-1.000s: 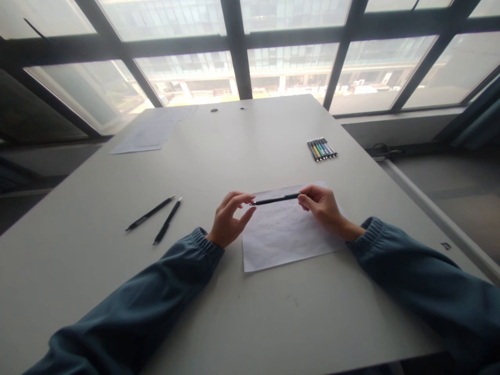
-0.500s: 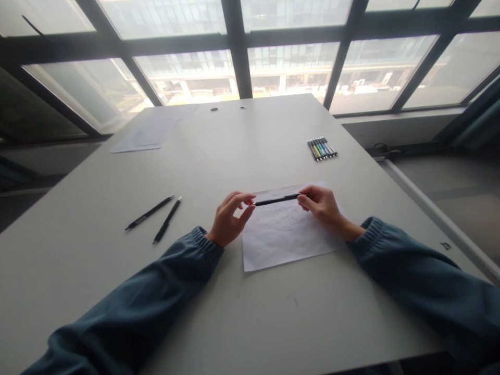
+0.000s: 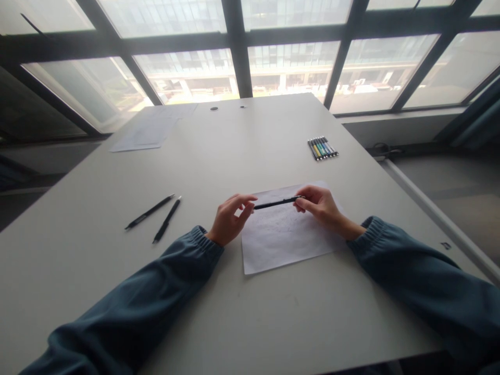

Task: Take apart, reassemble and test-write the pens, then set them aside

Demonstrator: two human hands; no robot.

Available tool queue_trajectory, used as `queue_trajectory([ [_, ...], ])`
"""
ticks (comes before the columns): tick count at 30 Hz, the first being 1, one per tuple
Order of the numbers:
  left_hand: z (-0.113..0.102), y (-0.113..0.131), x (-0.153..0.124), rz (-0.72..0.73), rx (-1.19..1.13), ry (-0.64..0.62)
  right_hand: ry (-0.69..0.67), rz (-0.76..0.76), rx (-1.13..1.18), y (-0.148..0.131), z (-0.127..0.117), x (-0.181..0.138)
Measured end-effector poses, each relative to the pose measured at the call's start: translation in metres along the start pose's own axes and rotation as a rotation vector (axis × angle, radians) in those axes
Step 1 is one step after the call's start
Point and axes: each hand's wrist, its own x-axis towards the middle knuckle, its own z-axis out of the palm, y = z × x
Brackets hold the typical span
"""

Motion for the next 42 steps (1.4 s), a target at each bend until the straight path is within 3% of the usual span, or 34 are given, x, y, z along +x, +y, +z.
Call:
queue_trajectory([
  [4,0.0008,-0.0023,-0.0021,-0.068,-0.051,-0.044,0.004,-0.006,-0.002,0.0009,-0.0007,0.0001],
  [9,-0.0008,-0.0040,0.0019,-0.013,-0.042,-0.095,0.056,0.002,-0.002,-0.0008,0.0005,0.0014],
  [21,-0.0011,-0.0008,0.0057,0.198,0.094,0.043,0.091,0.001,0.014,0.0021,-0.0007,0.0021],
  [42,0.0004,-0.0002,0.0067,0.127,0.037,-0.034,0.062,-0.018,0.012,-0.0003,-0.0004,0.0018],
])
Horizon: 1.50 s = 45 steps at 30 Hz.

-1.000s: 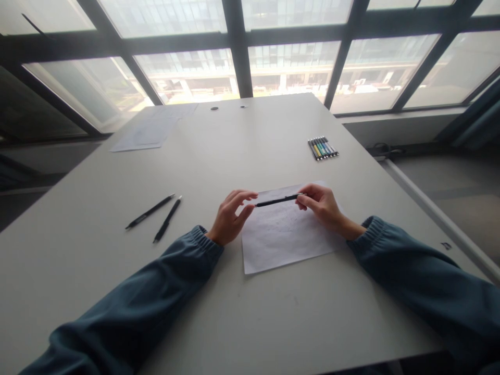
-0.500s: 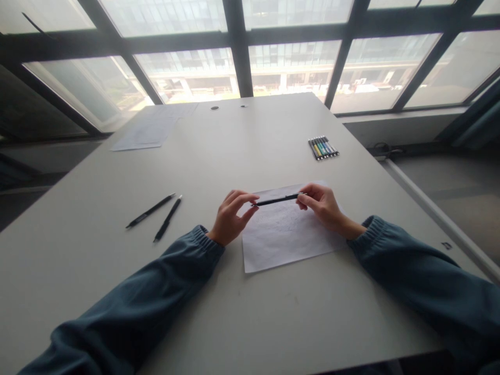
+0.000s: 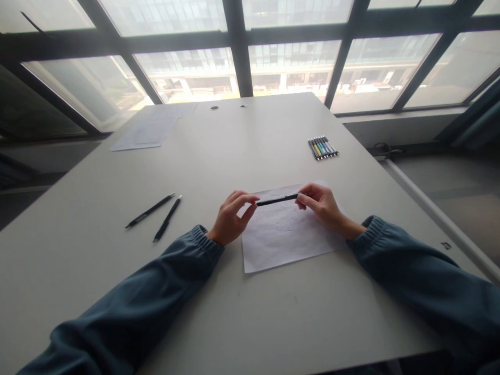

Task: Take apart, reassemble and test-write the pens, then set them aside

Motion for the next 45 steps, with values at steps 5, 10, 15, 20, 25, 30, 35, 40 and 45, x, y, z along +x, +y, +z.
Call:
queue_trajectory([
  [5,0.001,-0.001,-0.002,-0.029,-0.003,-0.004,-0.006,-0.002,0.003,0.003,-0.001,0.000],
  [10,0.001,0.000,-0.005,-0.108,-0.036,-0.015,-0.004,-0.001,0.000,0.003,-0.002,0.000],
  [15,0.001,-0.001,-0.005,-0.152,-0.059,0.001,0.001,-0.008,0.018,0.003,-0.002,0.000],
  [20,0.001,-0.005,-0.002,-0.069,-0.007,0.007,0.030,-0.013,0.021,0.003,-0.002,0.000],
  [25,0.002,-0.007,-0.001,-0.031,0.037,0.009,0.055,-0.030,0.016,0.003,-0.002,0.000],
  [30,0.002,-0.006,-0.001,-0.043,0.077,0.049,0.084,-0.031,-0.007,0.004,-0.002,0.000],
  [35,0.002,-0.007,-0.002,-0.085,0.120,0.103,0.204,-0.051,0.034,0.013,-0.005,0.004],
  [40,0.002,-0.010,-0.003,-0.108,0.135,0.117,0.300,-0.050,0.121,0.017,-0.008,0.007],
  [45,0.000,-0.007,-0.002,-0.144,0.146,0.187,0.394,-0.056,0.138,0.016,-0.012,0.010],
])
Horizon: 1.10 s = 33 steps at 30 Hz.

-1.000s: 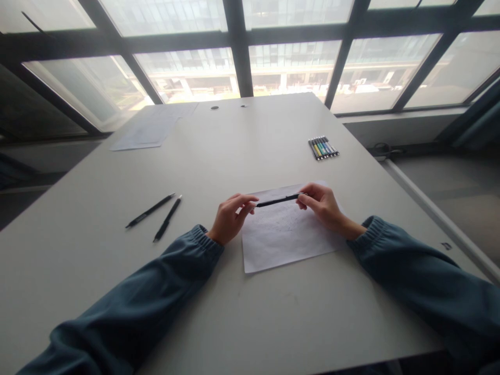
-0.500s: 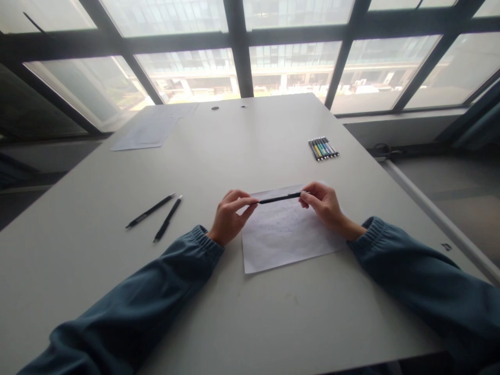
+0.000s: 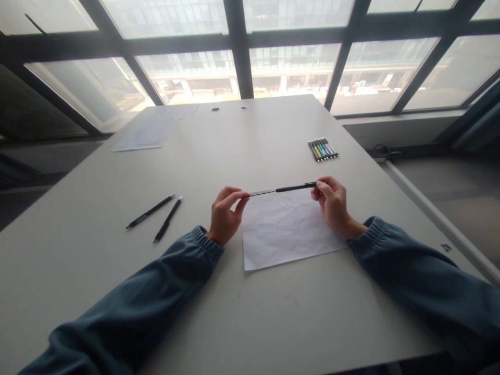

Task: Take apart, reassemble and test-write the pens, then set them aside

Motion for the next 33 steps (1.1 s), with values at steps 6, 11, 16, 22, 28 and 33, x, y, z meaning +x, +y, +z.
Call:
queue_trajectory([
  [6,-0.0034,0.0035,-0.0021,-0.006,0.010,0.100,0.084,0.002,0.002,-0.0009,-0.0023,0.0052],
  [11,-0.0004,0.0015,-0.0028,0.032,-0.048,-0.002,0.036,0.010,-0.026,-0.0009,-0.0005,0.0031],
  [16,0.0050,-0.0009,-0.0031,0.127,-0.098,-0.215,-0.036,-0.022,-0.187,0.0019,0.0014,0.0016],
  [22,0.0057,-0.0017,-0.0051,0.162,-0.055,-0.415,-0.065,-0.059,-0.353,0.0041,0.0022,0.0029],
  [28,0.0044,-0.0018,-0.0035,0.149,-0.061,-0.479,-0.154,-0.110,-0.476,0.0033,0.0028,0.0014],
  [33,0.0047,-0.0028,-0.0034,0.143,-0.084,-0.481,-0.197,-0.169,-0.604,0.0066,0.0011,0.0033],
])
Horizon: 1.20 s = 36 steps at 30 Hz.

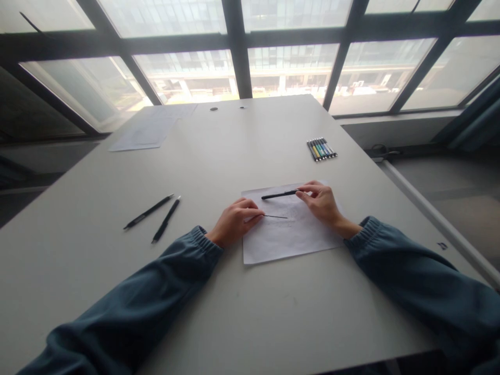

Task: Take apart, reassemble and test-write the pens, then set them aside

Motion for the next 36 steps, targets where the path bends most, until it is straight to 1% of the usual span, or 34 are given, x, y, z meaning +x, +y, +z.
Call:
queue_trajectory([
  [6,0.000,0.000,0.000,-0.004,0.027,-0.018,-0.101,-0.107,-0.255,0.004,-0.002,-0.001],
  [12,-0.001,0.001,0.001,-0.013,0.022,-0.024,-0.150,-0.139,-0.379,0.002,-0.002,-0.003],
  [19,-0.002,0.003,0.002,-0.013,0.023,-0.025,-0.154,-0.133,-0.359,0.005,0.000,-0.002],
  [25,-0.002,0.002,0.001,-0.045,0.018,-0.040,-0.123,-0.152,-0.302,0.007,0.000,-0.001],
  [28,-0.001,0.001,0.000,-0.044,0.011,-0.028,-0.074,-0.223,-0.261,0.004,-0.001,-0.002],
  [31,-0.001,0.002,0.000,-0.025,0.001,0.017,-0.045,-0.337,-0.208,-0.005,-0.001,-0.004],
  [33,-0.001,0.003,0.001,-0.008,-0.002,0.063,-0.089,-0.416,-0.176,-0.011,-0.002,-0.006],
  [36,-0.003,0.005,0.002,0.012,-0.006,0.131,-0.219,-0.522,-0.147,-0.018,-0.002,-0.007],
])
